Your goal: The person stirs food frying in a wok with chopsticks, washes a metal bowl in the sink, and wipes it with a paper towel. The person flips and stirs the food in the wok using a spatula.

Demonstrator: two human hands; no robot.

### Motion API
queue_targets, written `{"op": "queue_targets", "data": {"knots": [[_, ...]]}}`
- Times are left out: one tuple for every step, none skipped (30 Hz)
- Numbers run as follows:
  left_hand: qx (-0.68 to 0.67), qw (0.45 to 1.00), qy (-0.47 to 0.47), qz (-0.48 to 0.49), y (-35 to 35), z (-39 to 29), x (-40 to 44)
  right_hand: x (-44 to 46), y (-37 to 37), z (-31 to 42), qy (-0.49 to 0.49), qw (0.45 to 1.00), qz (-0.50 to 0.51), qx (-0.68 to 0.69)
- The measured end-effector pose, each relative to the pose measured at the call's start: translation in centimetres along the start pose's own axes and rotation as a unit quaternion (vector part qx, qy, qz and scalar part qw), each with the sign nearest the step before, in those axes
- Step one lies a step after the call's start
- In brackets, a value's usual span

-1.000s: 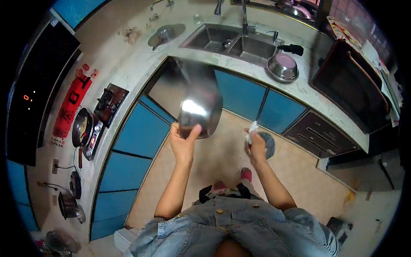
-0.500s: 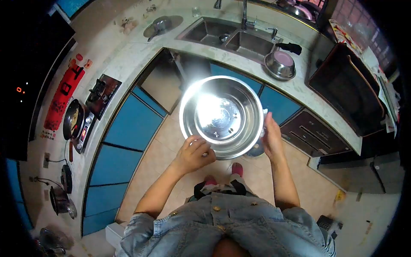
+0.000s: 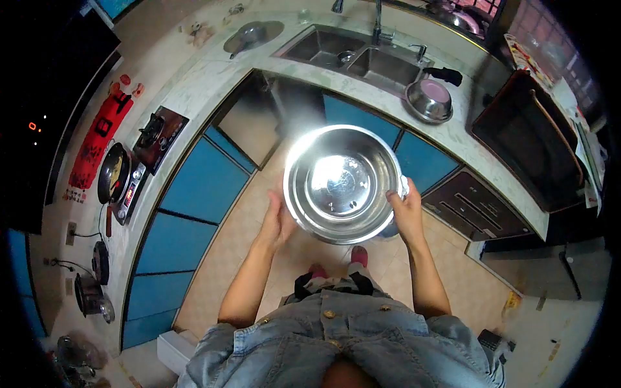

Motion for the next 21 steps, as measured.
{"op": "queue_targets", "data": {"knots": [[0.051, 0.998, -0.029, -0.035, -0.2, 0.4, -0.1, -0.1, 0.5, 0.1, -0.019, 1.0, 0.018, 0.001], [0.066, 0.995, -0.047, -0.051, 0.1, 0.4, 0.1, -0.2, 0.9, 0.5, -0.05, 0.998, 0.009, -0.04], [0.082, 0.992, -0.065, -0.067, 0.5, 0.4, 0.3, 0.0, 1.0, 0.6, -0.048, 0.998, 0.012, -0.041], [0.081, 0.992, -0.064, -0.072, 0.4, 0.5, 0.4, 0.1, 0.3, 1.0, -0.047, 0.99, -0.052, -0.126], [0.087, 0.991, -0.054, -0.082, 0.2, 0.5, 0.4, 0.2, -0.3, 1.6, -0.047, 0.97, -0.115, -0.209], [0.093, 0.99, -0.043, -0.091, -0.1, 0.4, 0.3, 0.0, -0.7, 2.6, -0.053, 0.949, -0.162, -0.264], [0.094, 0.99, -0.041, -0.095, -1.0, 1.0, 0.2, -0.4, -0.2, 3.6, -0.053, 0.95, -0.158, -0.264], [0.127, 0.987, 0.018, -0.098, -2.5, 1.1, 0.3, -1.6, 0.6, 5.9, -0.126, 0.938, -0.179, -0.269], [0.159, 0.979, 0.075, -0.101, -3.3, 0.8, 0.4, -2.8, 1.5, 7.6, -0.196, 0.921, -0.201, -0.271], [0.212, 0.967, 0.101, -0.099, -3.0, 0.2, 0.3, -3.1, 3.3, 7.7, -0.222, 0.919, -0.156, -0.284], [0.213, 0.967, 0.1, -0.099, -2.9, 0.3, 0.2, -3.7, 5.6, 7.9, -0.267, 0.922, -0.095, -0.263], [0.265, 0.948, 0.144, -0.097, -2.8, -0.3, 0.1, -3.2, 7.5, 6.2, -0.186, 0.934, -0.063, -0.297], [0.315, 0.926, 0.187, -0.093, -2.4, -0.9, -0.1, -3.9, 9.5, 6.7, -0.184, 0.941, -0.034, -0.282], [0.299, 0.924, 0.213, -0.108, -1.5, -1.3, -0.3, -4.6, 11.4, 7.2, -0.183, 0.946, -0.005, -0.267], [0.298, 0.925, 0.212, -0.106, -0.6, -1.3, -0.5, -4.6, 12.4, 7.5, -0.206, 0.948, -0.032, -0.242], [0.294, 0.927, 0.194, -0.131, -0.3, -1.1, -0.9, -4.6, 13.2, 7.5, -0.229, 0.947, -0.058, -0.217], [0.29, 0.928, 0.176, -0.157, -0.3, -1.0, -1.3, -4.6, 14.0, 6.7, -0.23, 0.947, -0.06, -0.216], [0.288, 0.928, 0.168, -0.169, -0.9, -0.6, -1.6, -4.6, 15.3, 5.4, -0.209, 0.958, -0.004, -0.195], [0.285, 0.928, 0.16, -0.181, -1.6, -0.3, -2.0, -4.9, 16.3, 4.5, -0.187, 0.966, 0.052, -0.173], [0.27, 0.924, 0.165, -0.214, -4.2, 0.8, -2.6, -5.4, 16.5, 4.2, -0.19, 0.965, 0.051, -0.173], [0.254, 0.92, 0.17, -0.247, -5.8, 1.4, -3.0, -6.3, 16.7, 4.1, -0.202, 0.965, 0.07, -0.149]]}}
Point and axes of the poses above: each hand's wrist, its own x-axis towards the middle knuckle, its own y-axis out of the palm, z = x × y, the point moved 8 cm from there along x, towards the middle knuckle, and after that the axes turned 15 degrees about y, right-handed, at the moved point
